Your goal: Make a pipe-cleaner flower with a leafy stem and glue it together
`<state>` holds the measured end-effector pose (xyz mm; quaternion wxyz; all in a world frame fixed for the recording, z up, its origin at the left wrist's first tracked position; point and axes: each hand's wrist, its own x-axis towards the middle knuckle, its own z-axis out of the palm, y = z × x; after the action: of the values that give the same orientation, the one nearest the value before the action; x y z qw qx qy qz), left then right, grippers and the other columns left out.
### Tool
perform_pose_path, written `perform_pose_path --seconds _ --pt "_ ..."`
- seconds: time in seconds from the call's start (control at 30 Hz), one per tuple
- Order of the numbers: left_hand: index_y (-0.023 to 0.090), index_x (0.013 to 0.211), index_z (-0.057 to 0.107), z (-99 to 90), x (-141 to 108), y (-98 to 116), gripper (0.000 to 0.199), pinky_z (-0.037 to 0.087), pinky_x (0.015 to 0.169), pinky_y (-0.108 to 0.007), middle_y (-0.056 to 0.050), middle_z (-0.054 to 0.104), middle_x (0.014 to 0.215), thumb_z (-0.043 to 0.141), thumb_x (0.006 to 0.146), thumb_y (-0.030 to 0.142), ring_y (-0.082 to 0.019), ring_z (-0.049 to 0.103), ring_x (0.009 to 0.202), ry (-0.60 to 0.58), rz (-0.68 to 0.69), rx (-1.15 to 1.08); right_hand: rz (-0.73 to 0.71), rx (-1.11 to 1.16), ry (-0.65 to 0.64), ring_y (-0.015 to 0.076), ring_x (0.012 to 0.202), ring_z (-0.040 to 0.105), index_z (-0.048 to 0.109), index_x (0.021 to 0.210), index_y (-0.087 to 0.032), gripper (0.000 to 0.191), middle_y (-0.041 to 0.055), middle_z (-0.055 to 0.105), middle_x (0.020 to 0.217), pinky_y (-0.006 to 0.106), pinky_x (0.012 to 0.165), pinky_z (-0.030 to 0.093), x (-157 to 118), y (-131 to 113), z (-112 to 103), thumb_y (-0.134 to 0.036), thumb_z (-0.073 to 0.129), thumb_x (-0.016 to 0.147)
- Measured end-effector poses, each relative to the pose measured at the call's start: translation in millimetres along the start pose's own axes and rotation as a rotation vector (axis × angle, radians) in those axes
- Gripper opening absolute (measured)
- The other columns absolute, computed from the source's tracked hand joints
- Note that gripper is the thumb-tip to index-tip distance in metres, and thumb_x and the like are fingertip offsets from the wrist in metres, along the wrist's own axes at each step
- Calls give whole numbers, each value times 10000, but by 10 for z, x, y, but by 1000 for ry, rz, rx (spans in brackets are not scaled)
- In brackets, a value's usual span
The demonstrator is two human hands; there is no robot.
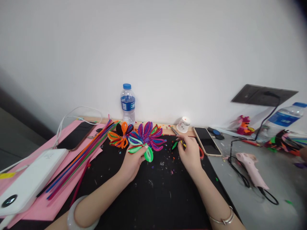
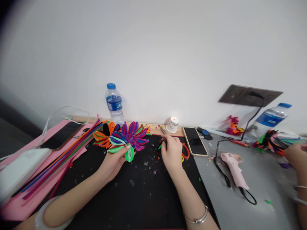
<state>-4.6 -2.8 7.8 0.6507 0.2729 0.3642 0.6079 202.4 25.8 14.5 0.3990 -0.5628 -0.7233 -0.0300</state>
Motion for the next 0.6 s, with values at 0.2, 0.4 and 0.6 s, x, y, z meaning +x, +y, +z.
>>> perform_pose_path --seconds 0.2,0.4,0.6 --pt "177 741 554 -36 50 9 149 454 550 -246 36 577 651 679 661 193 -118 549 607 13 74 2 52 -205 -225 263 968 507 569 1018 -192 339 88 628 968 407 765 407 -22 158 102 -90 495 703" --pt "174 767 549 -57 63 31 181 459 563 -241 21 584 689 686 656 216 -123 556 637 52 87 -4 51 -123 -285 239 929 523 607 901 -193 247 64 637 906 386 809 397 6 180 93 -101 530 686" --pt "168 796 552 -65 72 21 214 458 570 -245 7 585 728 695 637 187 -131 559 661 75 89 4 112 87 -92 170 655 537 596 827 -175 140 43 606 774 306 638 445 37 56 -1 -148 492 736"
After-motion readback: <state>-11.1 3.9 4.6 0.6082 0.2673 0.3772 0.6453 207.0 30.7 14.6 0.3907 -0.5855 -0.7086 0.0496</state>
